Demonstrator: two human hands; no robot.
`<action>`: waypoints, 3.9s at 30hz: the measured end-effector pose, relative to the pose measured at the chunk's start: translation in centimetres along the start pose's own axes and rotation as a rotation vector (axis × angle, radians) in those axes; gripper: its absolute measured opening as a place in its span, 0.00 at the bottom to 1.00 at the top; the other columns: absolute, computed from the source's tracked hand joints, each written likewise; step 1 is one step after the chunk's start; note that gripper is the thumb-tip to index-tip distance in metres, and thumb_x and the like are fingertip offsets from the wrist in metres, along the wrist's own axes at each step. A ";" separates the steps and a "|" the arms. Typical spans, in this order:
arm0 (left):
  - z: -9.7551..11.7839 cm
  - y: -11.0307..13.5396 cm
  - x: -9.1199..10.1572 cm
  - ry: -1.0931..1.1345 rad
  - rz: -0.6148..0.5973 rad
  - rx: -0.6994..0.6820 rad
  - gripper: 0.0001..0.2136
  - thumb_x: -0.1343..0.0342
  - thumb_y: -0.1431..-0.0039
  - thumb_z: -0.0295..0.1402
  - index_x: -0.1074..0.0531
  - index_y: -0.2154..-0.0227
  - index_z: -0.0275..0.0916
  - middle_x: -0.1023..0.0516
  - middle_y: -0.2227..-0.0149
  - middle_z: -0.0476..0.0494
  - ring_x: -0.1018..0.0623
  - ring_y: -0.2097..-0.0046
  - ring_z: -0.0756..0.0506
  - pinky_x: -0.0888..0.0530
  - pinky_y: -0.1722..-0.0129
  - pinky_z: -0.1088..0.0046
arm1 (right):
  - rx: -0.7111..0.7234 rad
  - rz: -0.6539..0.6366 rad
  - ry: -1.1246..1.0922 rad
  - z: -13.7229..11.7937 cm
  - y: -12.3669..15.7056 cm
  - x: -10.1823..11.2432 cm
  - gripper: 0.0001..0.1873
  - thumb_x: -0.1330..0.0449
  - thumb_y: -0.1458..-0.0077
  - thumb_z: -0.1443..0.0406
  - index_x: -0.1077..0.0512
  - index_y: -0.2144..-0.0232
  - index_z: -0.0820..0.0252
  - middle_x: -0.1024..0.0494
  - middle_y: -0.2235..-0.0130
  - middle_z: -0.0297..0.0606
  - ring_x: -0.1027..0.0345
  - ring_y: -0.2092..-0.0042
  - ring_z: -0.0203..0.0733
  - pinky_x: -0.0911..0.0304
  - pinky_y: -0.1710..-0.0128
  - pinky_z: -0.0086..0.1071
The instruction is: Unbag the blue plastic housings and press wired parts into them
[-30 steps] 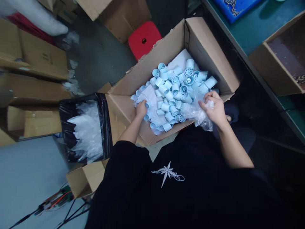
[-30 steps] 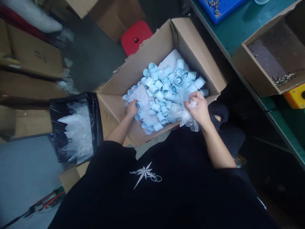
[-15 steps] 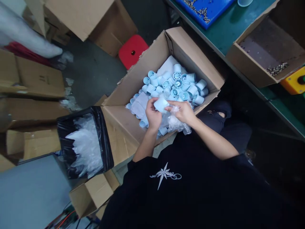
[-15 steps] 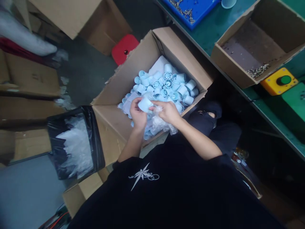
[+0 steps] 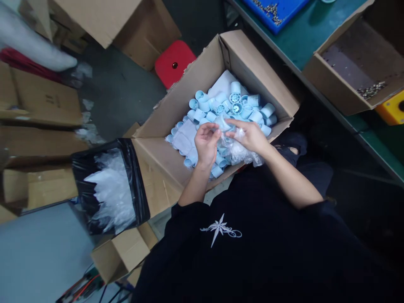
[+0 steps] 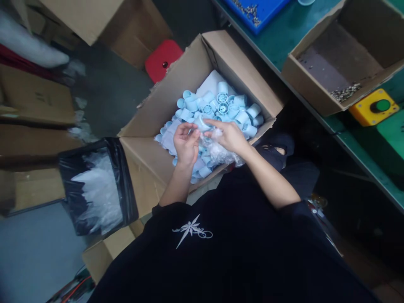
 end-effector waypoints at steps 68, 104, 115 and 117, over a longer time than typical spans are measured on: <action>-1.5 1.7 7.4 -0.365 0.143 0.189 0.20 0.28 0.48 0.48 0.17 0.59 0.39 0.14 0.57 0.41 0.17 0.54 0.41 0.20 0.49 0.61 | -0.196 0.077 -0.381 0.7 1.3 -5.0 0.32 0.32 0.48 0.36 0.15 0.60 0.56 0.14 0.57 0.42 0.20 0.54 0.51 0.25 0.51 0.41; -8.6 10.6 14.7 -1.418 -0.730 0.764 0.23 0.45 0.40 0.30 0.28 0.42 0.35 0.18 0.49 0.25 0.18 0.49 0.31 0.25 0.51 0.60 | -0.056 -0.143 0.371 0.1 1.0 -1.4 0.08 0.41 0.45 0.69 0.35 0.75 0.56 0.27 0.69 0.39 0.32 0.64 0.46 0.40 0.61 0.37; 0.6 1.2 12.7 -0.596 -0.080 0.447 0.02 0.43 0.51 0.30 0.30 0.72 0.41 0.34 0.79 0.54 0.34 0.77 0.50 0.35 0.76 0.77 | -0.233 -0.249 0.161 0.3 2.8 -3.3 0.29 0.34 0.45 0.58 0.29 0.42 0.57 0.23 0.71 0.32 0.28 0.67 0.48 0.32 0.58 0.40; 1.1 1.8 9.1 -0.252 0.010 0.380 0.09 0.37 0.52 0.33 0.33 0.75 0.41 0.33 0.78 0.54 0.34 0.77 0.51 0.33 0.74 0.78 | -0.248 -0.281 0.001 -0.1 3.4 -5.1 0.39 0.30 0.47 0.49 0.29 0.37 0.57 0.17 0.59 0.39 0.23 0.57 0.52 0.29 0.50 0.44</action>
Point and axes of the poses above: each hand's wrist, its own y-axis away from the middle knuckle, its own x-axis out of the back of the hand, z = x × y, the point moved 3 cm from there along -y, towards the middle knuckle
